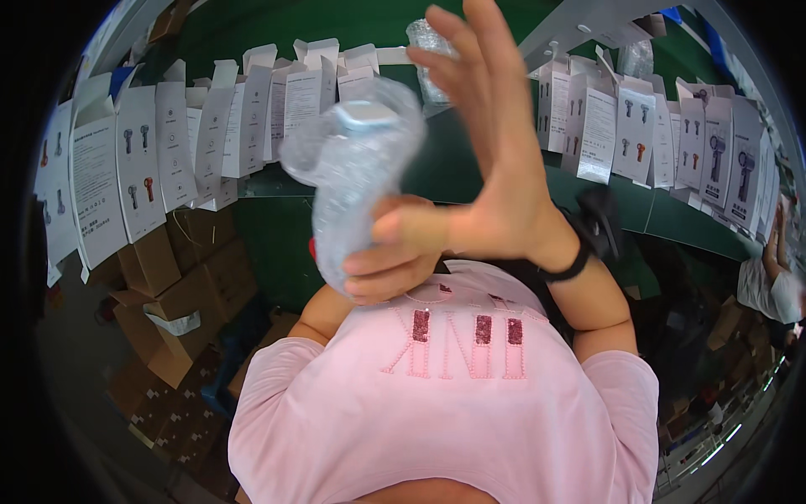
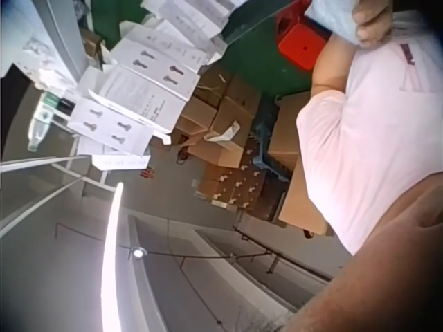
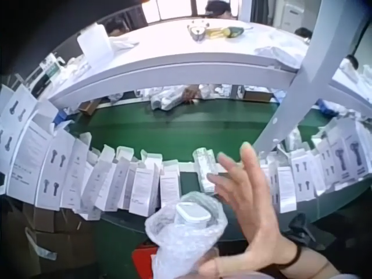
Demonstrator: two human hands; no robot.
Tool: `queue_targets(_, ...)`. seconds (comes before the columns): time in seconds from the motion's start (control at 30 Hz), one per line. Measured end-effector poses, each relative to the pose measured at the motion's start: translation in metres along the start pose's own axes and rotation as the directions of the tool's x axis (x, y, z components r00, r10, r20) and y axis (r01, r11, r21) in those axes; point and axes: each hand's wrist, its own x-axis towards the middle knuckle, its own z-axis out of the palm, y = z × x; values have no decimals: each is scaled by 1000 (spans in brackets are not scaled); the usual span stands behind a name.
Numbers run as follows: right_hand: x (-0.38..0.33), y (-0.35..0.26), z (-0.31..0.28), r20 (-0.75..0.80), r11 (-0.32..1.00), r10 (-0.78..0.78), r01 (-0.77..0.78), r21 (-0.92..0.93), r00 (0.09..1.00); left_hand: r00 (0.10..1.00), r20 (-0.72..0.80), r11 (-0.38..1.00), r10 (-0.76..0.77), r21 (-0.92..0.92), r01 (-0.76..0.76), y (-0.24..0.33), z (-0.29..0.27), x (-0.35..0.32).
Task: Packaging handheld electronic devices into individual product boxes along with manuals.
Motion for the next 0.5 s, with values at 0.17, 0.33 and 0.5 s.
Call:
queue_targets(0.17, -14, 56, -15, 516, 63, 179, -534, 843, 837, 875, -444, 981, 191, 94, -167, -12, 5, -14)
queue_targets(0.33, -23, 58, -66, 259, 206, 408, -364, 908, 875, -116, -354, 269, 928, 422, 866, 25, 50, -40)
queue_targets(0.5, -24, 32, -95, -3, 491, 729, -519, 699, 685, 240, 342, 84, 908, -712, 697, 85, 71, -113)
